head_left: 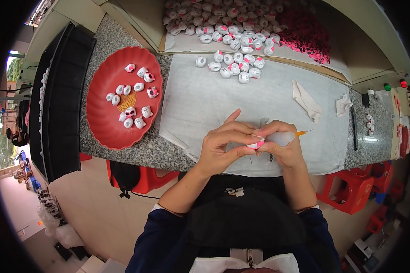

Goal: Gluing small pink bows onto white Hello Kitty toy heads at a factory workbench.

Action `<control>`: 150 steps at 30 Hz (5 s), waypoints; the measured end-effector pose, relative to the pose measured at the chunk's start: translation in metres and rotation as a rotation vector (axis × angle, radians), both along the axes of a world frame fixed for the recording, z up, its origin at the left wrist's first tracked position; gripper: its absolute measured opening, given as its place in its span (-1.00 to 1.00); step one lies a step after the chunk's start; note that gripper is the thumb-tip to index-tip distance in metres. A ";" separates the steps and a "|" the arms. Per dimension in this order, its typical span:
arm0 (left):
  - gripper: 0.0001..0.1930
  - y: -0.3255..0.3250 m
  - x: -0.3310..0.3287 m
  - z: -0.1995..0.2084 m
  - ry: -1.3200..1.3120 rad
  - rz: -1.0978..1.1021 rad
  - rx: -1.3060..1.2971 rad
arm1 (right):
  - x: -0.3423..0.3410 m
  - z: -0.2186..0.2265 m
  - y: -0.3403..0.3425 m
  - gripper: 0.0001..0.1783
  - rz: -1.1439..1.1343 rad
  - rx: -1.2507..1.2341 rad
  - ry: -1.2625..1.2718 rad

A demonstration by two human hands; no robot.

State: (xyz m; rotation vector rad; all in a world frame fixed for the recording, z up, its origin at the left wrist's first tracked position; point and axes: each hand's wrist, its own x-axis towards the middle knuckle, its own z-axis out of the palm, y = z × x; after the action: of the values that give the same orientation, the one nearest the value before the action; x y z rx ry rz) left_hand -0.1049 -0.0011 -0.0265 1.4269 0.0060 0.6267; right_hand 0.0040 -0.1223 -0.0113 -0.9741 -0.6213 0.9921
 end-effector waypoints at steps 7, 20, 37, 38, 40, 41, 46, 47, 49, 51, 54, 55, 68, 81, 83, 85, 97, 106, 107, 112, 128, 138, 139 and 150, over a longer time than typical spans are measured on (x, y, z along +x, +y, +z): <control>-0.76 -0.001 0.000 0.000 0.028 -0.030 -0.030 | 0.000 0.000 -0.001 -0.77 0.003 0.011 -0.012; -0.77 0.002 0.000 0.001 -0.030 -0.045 0.022 | -0.004 0.000 0.004 -0.73 -0.023 0.003 0.019; -0.74 0.078 -0.050 0.041 0.337 0.835 0.567 | -0.001 0.001 0.007 -0.42 -0.332 -0.014 -0.112; -0.71 0.088 -0.054 0.041 0.434 0.893 0.603 | 0.001 0.001 0.004 -0.46 -0.282 0.032 -0.058; -0.71 0.089 -0.040 0.042 0.434 0.882 0.745 | 0.002 -0.002 0.001 -0.48 -0.276 0.053 -0.044; -0.70 0.088 -0.032 0.042 0.436 0.882 0.881 | 0.003 -0.003 0.000 -0.51 -0.257 0.072 -0.032; -0.71 0.063 0.046 0.028 0.133 0.242 1.300 | -0.003 0.003 0.002 -0.62 -0.265 0.045 -0.088; -0.71 0.063 0.057 0.023 0.129 0.249 1.298 | -0.003 0.004 0.003 -0.65 -0.291 0.026 -0.115; -0.70 0.066 0.072 0.015 0.200 0.122 1.474 | -0.003 0.005 0.001 -0.63 -0.300 0.030 -0.138; -0.73 0.066 0.077 0.014 0.165 0.150 1.460 | -0.002 0.004 0.000 -0.60 -0.311 0.037 -0.154; -0.80 0.057 0.072 0.022 0.167 0.196 1.142 | -0.001 0.001 -0.001 -0.53 -0.427 0.038 -0.302; -0.84 0.051 0.065 0.026 0.202 0.223 0.841 | -0.002 0.003 0.000 -0.52 -0.511 0.030 -0.349; -0.75 0.000 0.011 0.003 0.136 0.109 -0.377 | 0.008 0.012 -0.006 -0.68 -0.849 0.216 -0.122; -0.61 0.000 0.006 0.007 0.163 0.200 -0.378 | -0.004 0.001 -0.007 -0.59 -0.674 0.226 -0.785; -0.61 -0.001 0.007 0.008 0.163 0.194 -0.368 | -0.001 0.000 -0.007 -0.53 -0.628 0.313 -0.828; -0.61 -0.001 0.007 0.007 0.162 0.189 -0.357 | -0.001 0.001 -0.007 -0.53 -0.625 0.308 -0.830; -0.61 0.000 0.006 0.007 0.179 0.183 -0.337 | -0.002 0.001 -0.009 -0.53 -0.591 0.302 -0.829; -0.61 0.000 0.006 0.008 0.181 0.160 -0.379 | -0.006 0.002 -0.010 -0.61 -0.635 0.242 -0.849; -0.61 0.000 0.006 0.008 0.183 0.149 -0.384 | -0.006 0.002 -0.010 -0.61 -0.631 0.239 -0.843; -0.61 0.000 0.006 0.007 0.198 0.134 -0.379 | -0.004 0.000 -0.008 -0.56 -0.620 0.284 -0.844; -0.65 0.002 0.007 -0.001 0.148 0.199 0.023 | -0.005 0.001 -0.007 -0.51 -0.599 0.310 -0.842; -0.66 0.002 0.007 -0.001 0.175 0.241 0.090 | -0.005 0.001 -0.011 -0.62 -0.589 0.226 -0.855; -0.66 0.002 0.007 -0.001 0.175 0.240 0.090 | -0.005 0.000 -0.010 -0.62 -0.597 0.223 -0.855; -0.66 0.002 0.008 0.003 0.154 0.219 -0.109 | 0.036 0.026 -0.021 -0.67 -0.643 0.051 -0.468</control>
State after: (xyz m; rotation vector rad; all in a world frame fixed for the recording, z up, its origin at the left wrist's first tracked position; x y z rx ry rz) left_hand -0.0972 0.0008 -0.0238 1.3761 0.3170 0.6838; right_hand 0.0403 -0.1435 0.0149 -1.2635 -0.6482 0.1746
